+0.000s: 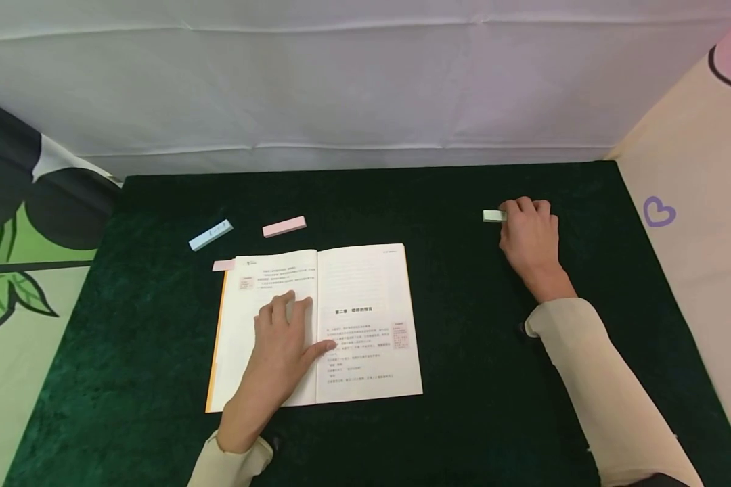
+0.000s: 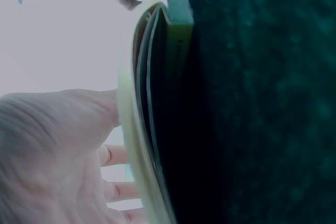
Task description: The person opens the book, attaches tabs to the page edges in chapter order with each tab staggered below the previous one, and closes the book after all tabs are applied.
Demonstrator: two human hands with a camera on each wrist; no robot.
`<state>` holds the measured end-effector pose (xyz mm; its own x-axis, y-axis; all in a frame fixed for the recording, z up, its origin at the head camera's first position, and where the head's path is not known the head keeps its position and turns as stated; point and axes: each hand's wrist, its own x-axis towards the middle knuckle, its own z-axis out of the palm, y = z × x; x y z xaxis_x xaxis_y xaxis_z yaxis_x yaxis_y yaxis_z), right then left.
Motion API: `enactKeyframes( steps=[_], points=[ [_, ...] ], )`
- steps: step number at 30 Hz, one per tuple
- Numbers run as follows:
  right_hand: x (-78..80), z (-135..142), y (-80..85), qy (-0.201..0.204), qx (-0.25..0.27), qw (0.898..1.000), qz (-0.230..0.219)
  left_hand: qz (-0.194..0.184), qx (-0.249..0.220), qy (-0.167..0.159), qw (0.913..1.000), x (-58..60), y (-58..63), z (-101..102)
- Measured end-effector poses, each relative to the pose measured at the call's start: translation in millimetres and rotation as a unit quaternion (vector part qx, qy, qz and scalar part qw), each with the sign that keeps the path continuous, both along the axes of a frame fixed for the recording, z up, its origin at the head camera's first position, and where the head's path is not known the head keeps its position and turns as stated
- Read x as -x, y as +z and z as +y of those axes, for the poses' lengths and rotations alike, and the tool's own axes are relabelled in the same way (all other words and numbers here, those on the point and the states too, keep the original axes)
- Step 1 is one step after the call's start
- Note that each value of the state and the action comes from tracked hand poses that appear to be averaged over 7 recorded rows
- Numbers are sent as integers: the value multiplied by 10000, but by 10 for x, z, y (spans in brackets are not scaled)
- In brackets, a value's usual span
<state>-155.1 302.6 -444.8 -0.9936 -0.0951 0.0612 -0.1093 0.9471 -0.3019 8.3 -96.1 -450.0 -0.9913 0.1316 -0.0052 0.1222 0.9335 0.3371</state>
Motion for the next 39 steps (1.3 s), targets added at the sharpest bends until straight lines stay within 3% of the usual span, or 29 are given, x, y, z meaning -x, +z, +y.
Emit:
enactKeyframes(
  steps=[7, 15, 22, 26, 29, 34, 39],
  points=[
    [-38, -4, -37, 102, -4, 9999, 27, 185, 147, 16, 9997, -12, 3, -6],
    [-267, -258, -56, 308, -96, 9994, 142, 414, 388, 50, 9984, 27, 5, -67],
    [-486, -617, -48, 467, -3, 9987, 217, 319, -111, -37, 9994, 115, 0, -131],
    [-607, -820, -30, 717, 347, 9967, 166, 302, -661, -337, 9968, 175, -19, -159],
    [-696, -949, -14, 972, 555, 9935, 216, 231, -1186, -697, 9902, 207, -42, -180],
    [-836, -1134, 27, 1383, 651, 9880, 215, -159, -2131, -1104, 9706, 250, -90, -209],
    [-967, -1296, 48, 1646, 689, 9839, 53, -425, -2647, -1368, 9536, 288, -141, -228]
  ],
)
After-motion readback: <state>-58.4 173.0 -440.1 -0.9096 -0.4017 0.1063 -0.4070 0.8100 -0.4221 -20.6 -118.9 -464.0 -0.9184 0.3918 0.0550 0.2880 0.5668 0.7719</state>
